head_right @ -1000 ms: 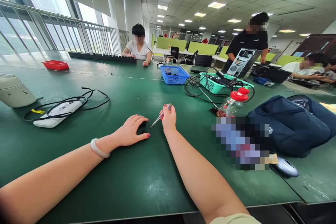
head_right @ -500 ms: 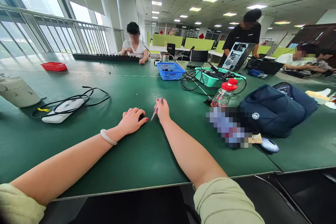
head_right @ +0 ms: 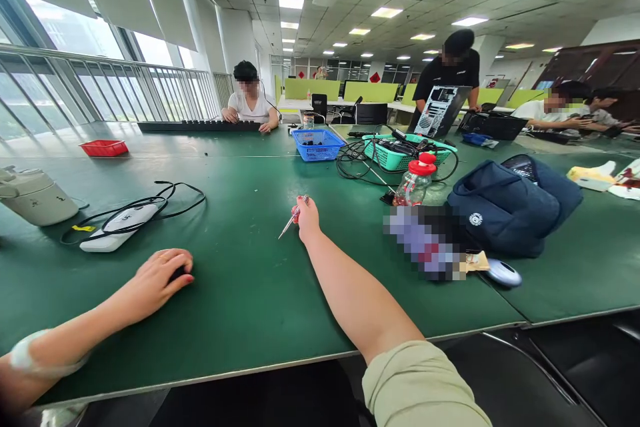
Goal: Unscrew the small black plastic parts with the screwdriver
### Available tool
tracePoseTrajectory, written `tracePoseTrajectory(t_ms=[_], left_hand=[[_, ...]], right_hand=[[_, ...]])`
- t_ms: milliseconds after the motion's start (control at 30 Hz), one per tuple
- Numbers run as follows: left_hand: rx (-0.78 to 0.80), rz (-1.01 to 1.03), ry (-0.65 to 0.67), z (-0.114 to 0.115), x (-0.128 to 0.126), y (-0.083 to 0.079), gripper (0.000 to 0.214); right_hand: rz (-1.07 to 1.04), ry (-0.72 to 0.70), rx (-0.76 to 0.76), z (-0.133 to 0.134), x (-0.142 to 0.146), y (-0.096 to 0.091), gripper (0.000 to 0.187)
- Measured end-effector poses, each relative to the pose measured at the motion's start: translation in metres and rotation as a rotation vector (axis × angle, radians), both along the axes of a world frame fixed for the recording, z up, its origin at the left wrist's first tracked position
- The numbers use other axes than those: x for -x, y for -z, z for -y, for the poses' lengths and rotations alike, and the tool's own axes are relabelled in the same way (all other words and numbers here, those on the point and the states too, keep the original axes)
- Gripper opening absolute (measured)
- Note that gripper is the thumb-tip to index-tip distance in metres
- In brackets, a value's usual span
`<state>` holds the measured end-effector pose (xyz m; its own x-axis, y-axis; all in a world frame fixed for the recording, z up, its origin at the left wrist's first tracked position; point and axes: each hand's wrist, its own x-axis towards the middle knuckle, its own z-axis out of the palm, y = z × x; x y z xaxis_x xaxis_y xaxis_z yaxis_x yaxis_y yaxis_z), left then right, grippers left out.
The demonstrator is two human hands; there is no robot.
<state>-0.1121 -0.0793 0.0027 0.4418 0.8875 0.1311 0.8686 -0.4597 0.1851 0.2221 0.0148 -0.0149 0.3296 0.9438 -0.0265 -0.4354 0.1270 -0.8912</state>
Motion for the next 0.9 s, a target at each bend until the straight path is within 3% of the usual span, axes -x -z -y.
tracePoseTrajectory(t_ms=[167,267,367,467,633,733,900], left_hand=[[-0.110,-0.119,-0.311,-0.023,0.075,0.003,0.041],[-0.111,-0.165,-0.479,-0.028,0.091,-0.003,0.050],[-0.109,-0.184,-0.553,-0.026,0.095,-0.010,0.056],[-0.172,-0.179,-0.540,-0.023,0.101,-0.013,0.063],[-0.183,-0.207,-0.314,-0.024,0.127,-0.005,0.059],[-0.182,-0.227,-0.293,-0.027,0.136,-0.003,0.057],[-0.265,-0.126,-0.393,-0.031,0.132,-0.032,0.059]], right_hand=[[-0.036,-0.006,0.015,-0.001,0.000,-0.001,0.016],[-0.048,-0.014,0.020,0.000,-0.001,-0.001,0.016],[-0.047,-0.022,0.020,0.002,-0.002,-0.002,0.016],[-0.038,-0.028,0.022,0.003,-0.002,-0.003,0.019],[-0.013,-0.038,0.021,0.002,0.000,-0.002,0.025],[0.002,-0.040,0.023,0.002,0.001,-0.001,0.023],[0.017,-0.041,0.033,0.002,0.001,-0.002,0.022]])
